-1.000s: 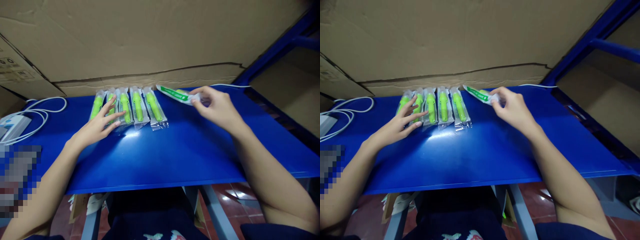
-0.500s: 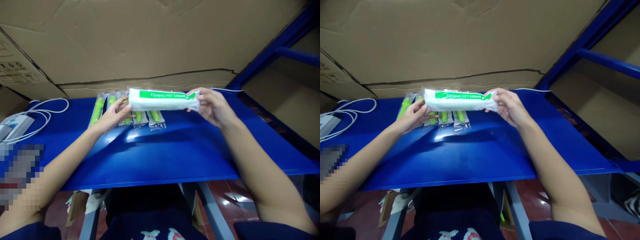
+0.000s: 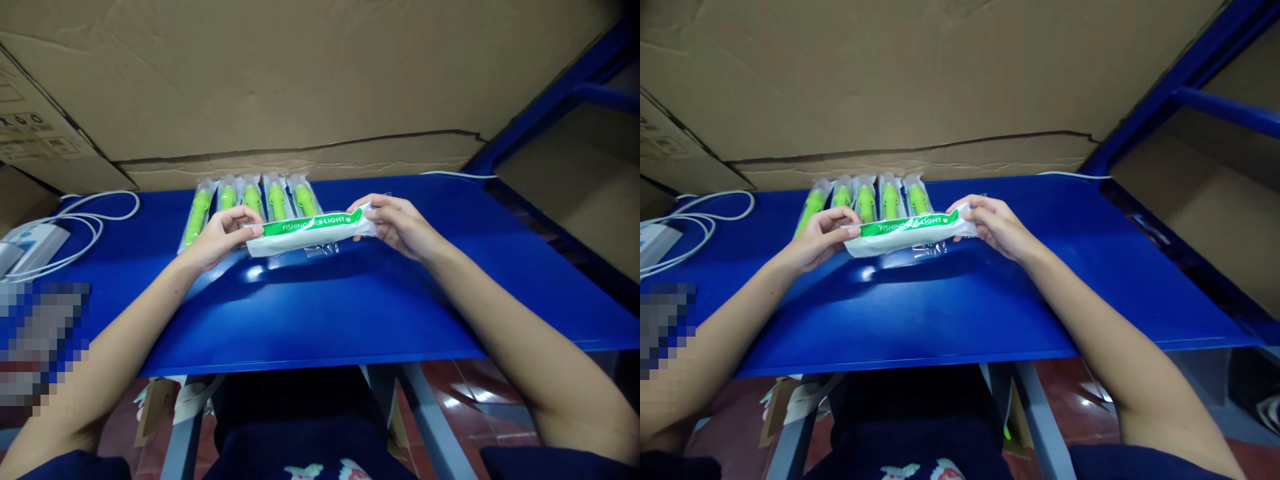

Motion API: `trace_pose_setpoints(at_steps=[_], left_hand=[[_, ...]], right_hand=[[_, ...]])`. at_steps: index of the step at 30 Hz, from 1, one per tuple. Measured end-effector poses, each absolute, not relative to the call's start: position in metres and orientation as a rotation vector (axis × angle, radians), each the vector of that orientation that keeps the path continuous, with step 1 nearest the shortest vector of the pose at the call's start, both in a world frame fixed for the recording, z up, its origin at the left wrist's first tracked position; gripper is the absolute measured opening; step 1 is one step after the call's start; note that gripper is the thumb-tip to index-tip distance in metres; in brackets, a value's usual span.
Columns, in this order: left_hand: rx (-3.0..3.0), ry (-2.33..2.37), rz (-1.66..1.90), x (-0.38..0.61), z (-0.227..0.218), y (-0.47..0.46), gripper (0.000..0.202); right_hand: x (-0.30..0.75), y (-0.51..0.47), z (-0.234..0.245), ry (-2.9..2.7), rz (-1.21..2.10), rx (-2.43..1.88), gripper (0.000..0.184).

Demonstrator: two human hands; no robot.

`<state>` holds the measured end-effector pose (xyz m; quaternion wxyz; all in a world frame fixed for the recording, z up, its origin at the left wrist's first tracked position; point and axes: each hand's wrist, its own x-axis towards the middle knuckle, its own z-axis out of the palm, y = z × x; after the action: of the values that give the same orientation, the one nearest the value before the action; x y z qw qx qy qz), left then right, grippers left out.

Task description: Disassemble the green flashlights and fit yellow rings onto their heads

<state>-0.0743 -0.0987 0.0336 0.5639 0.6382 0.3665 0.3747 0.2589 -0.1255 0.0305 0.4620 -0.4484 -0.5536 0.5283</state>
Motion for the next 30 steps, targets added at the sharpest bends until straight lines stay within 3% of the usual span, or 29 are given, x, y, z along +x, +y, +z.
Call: trace_pose_setpoints(at_steps=[8, 12, 20, 26, 30], left_hand=[[1.521, 0.721, 0.745, -0.076, 0.035, -0.100, 0.038], [1.486, 0.667, 0.708, -0.077, 0.037, -0.101, 0.050], [1.494, 0.734, 0.728, -0.080, 0.030, -0.097, 0.053], [1.526, 0.858, 0.749, -0.081, 0.034, -0.093, 0.072], [1.491, 0.917, 0.695, -0.089, 0.038, -0.088, 0.071]], right_hand=[[0.255, -0.128, 0.030, -1.361, 1.311, -1.110, 0.021], [0.253, -0.129, 0.030, -1.339, 1.369, -1.097, 0.020], [0.256, -0.128, 0.029, -1.315, 1.367, -1.081, 0.020], [0.264, -0.122, 0.028, -1.302, 1.342, -1.015, 0.019], [0.273, -0.118, 0.028, -1.333, 1.266, -1.007, 0.018]])
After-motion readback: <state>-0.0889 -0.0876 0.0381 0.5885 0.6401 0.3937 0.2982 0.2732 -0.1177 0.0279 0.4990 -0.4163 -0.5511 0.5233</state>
